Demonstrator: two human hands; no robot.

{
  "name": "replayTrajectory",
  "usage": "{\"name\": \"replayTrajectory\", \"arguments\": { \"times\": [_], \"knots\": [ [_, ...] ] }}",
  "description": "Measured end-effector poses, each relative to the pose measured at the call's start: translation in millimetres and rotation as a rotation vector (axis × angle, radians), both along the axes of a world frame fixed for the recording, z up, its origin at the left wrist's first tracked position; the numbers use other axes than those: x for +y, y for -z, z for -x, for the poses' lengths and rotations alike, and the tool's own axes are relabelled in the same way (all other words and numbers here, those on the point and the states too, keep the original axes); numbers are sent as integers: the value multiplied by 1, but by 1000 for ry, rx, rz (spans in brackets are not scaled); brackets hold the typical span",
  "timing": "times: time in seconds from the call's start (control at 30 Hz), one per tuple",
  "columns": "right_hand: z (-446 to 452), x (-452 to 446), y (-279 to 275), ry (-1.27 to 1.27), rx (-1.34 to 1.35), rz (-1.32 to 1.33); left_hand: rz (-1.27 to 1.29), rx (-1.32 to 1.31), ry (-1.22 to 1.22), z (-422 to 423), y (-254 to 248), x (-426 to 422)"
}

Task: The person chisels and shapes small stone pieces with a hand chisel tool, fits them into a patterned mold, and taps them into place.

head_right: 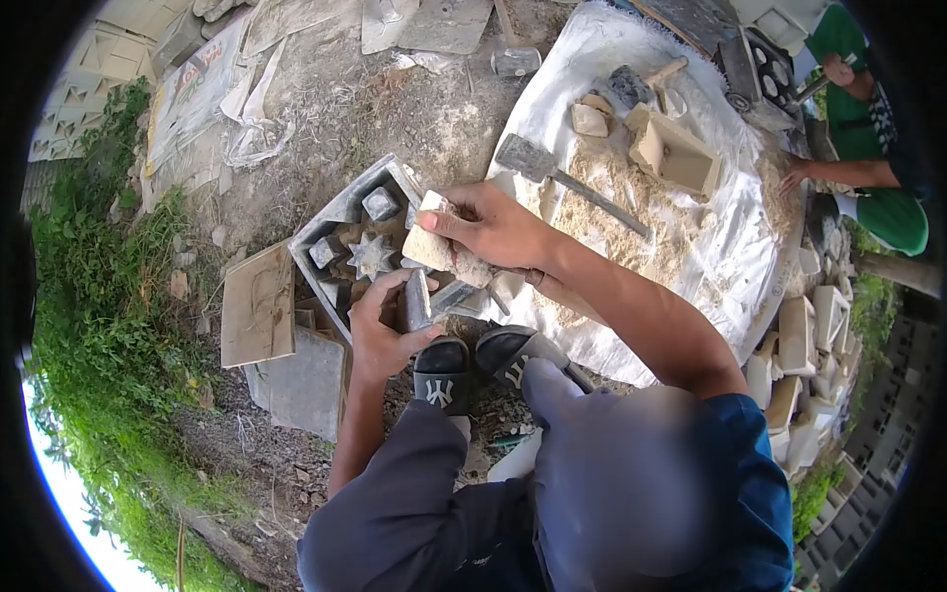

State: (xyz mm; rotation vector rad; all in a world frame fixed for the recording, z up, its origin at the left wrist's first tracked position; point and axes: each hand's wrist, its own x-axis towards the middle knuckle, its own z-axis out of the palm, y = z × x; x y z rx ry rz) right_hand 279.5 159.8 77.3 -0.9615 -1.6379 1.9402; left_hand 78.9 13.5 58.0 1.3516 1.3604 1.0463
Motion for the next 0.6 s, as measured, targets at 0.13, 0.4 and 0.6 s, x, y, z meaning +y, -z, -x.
{"name": "replayTrajectory", "arguments": {
  "times": [0.13, 0.4, 0.6],
  "knots": [
    [0, -2, -11, -15, -166, -95, 50, -94, -62, -1, -6, -1],
    [1, -4, -9, -87, -195, -243, 14, -11, 38, 6, -7, -2],
    [0, -5, -5, -92, -211, -284, 15, -54, -60, -1, -9, -4]
  ]
}}
